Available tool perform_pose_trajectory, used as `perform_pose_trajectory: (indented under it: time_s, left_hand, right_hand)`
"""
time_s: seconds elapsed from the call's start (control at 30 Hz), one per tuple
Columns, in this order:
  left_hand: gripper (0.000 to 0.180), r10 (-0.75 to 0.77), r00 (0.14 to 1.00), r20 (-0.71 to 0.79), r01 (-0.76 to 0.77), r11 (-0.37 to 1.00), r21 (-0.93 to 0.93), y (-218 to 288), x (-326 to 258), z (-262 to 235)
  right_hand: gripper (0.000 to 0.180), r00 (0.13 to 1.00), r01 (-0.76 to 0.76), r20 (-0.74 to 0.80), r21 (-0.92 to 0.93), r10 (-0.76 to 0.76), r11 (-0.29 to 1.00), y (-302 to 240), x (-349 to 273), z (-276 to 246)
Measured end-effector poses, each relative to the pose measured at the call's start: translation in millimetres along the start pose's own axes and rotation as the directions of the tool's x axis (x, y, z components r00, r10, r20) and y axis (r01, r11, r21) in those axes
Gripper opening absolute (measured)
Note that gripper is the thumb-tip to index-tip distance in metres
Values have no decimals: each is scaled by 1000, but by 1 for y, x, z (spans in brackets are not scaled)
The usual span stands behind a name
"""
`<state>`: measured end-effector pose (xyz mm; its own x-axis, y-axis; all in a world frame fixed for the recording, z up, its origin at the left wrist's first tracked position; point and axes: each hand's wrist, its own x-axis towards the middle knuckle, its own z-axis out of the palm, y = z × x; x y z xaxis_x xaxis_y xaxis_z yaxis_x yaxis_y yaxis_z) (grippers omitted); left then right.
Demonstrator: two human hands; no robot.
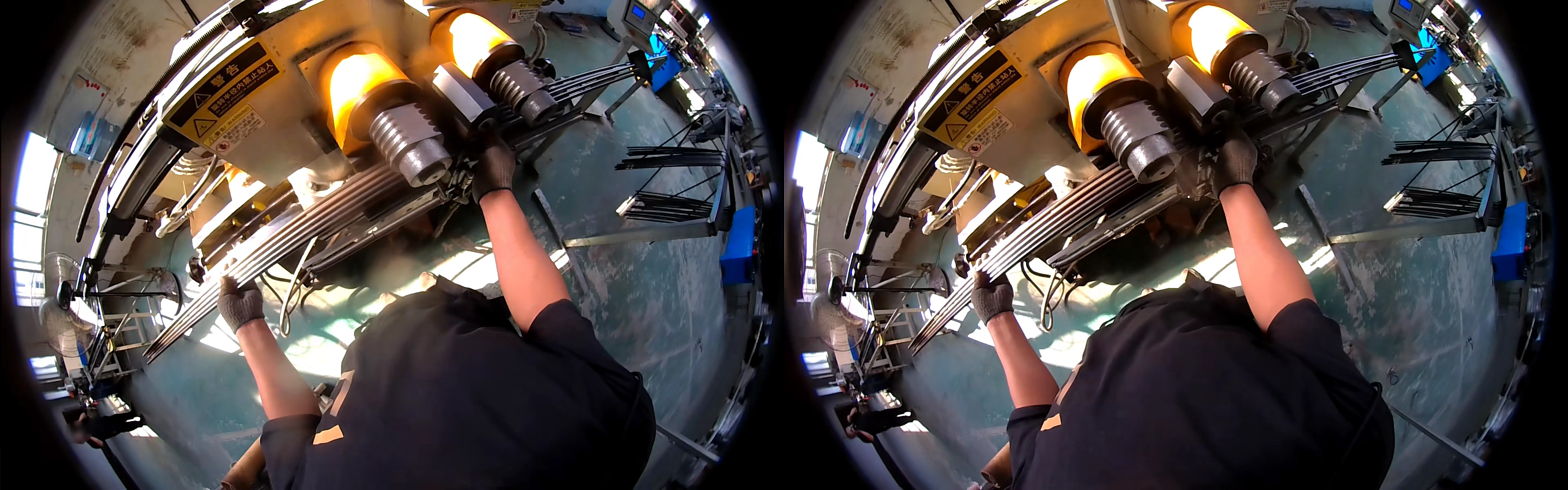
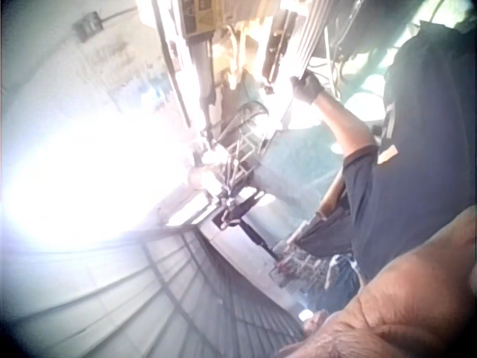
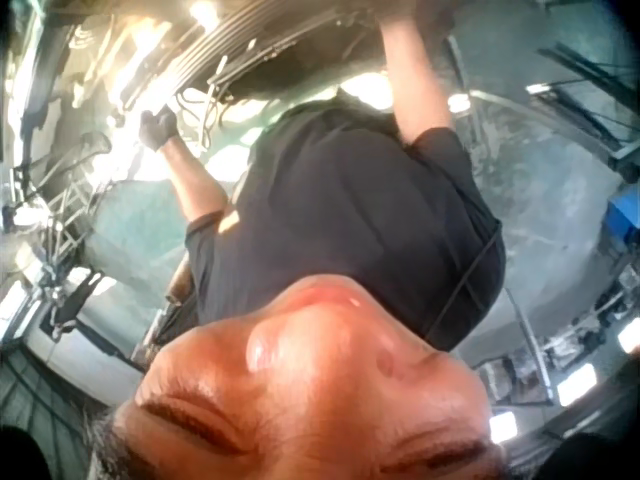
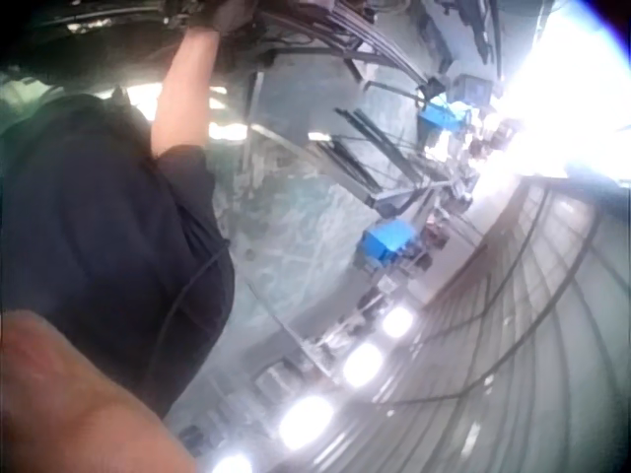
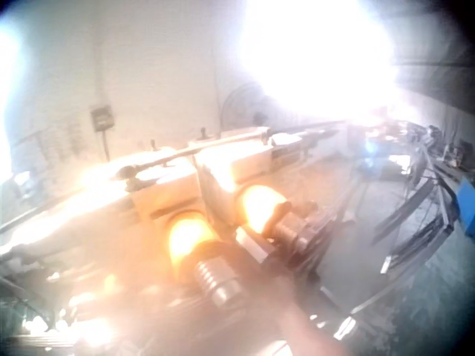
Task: The person repeatedly picks up bundles of long metal rods, feeds them into a yellow bending machine, and removes the bent rods. The process is continuous, with the person handling the rods by hand and placing them into the machine's rollers.
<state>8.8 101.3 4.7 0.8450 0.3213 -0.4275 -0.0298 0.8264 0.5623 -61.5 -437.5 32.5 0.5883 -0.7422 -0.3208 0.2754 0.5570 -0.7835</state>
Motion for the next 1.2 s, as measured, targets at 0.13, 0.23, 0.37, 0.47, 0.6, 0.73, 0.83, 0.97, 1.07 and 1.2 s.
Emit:
perform_pose_trajectory:
  time_s: [0.13,0.23,0.37,0.47,0.6,0.73,0.83,0.97,1.07,1.2]
  left_hand:
    - [35,8,985,172,-25,995,97,-49,-27,18]
    - [33,-136,944,300,130,991,40,-74,-37,21]
    - [46,-110,990,83,124,975,-182,-46,-43,40]
    - [43,14,998,60,-7,993,-120,-18,-21,19]
    - [30,46,993,107,-31,990,-136,-42,-26,26]
    - [24,1,986,167,22,991,-133,-64,-52,38]
    - [23,-168,961,219,150,984,98,-66,-81,58]
    - [54,-229,958,171,247,965,-90,-52,-86,44]
    - [50,239,783,574,-622,282,731,15,-46,-39]
    - [57,60,976,208,-26,986,-163,154,-3,-99]
  right_hand:
    - [38,922,386,151,-407,-356,828,26,13,-47]
    - [44,987,161,53,-144,-155,976,23,-12,-48]
    - [46,922,-208,373,252,104,945,45,32,-151]
    - [45,973,-98,205,-55,107,994,30,-18,-134]
    - [46,993,-113,-53,-280,102,953,40,-23,-143]
    - [46,985,-143,-159,-538,67,831,55,-26,-145]
    - [45,988,-156,-78,-473,136,867,97,-10,-161]
    - [40,966,-256,-102,-538,239,803,122,-24,-164]
    - [29,962,-272,-147,-620,231,736,119,-87,-122]
    - [20,962,-271,-153,-672,228,689,148,-116,-146]
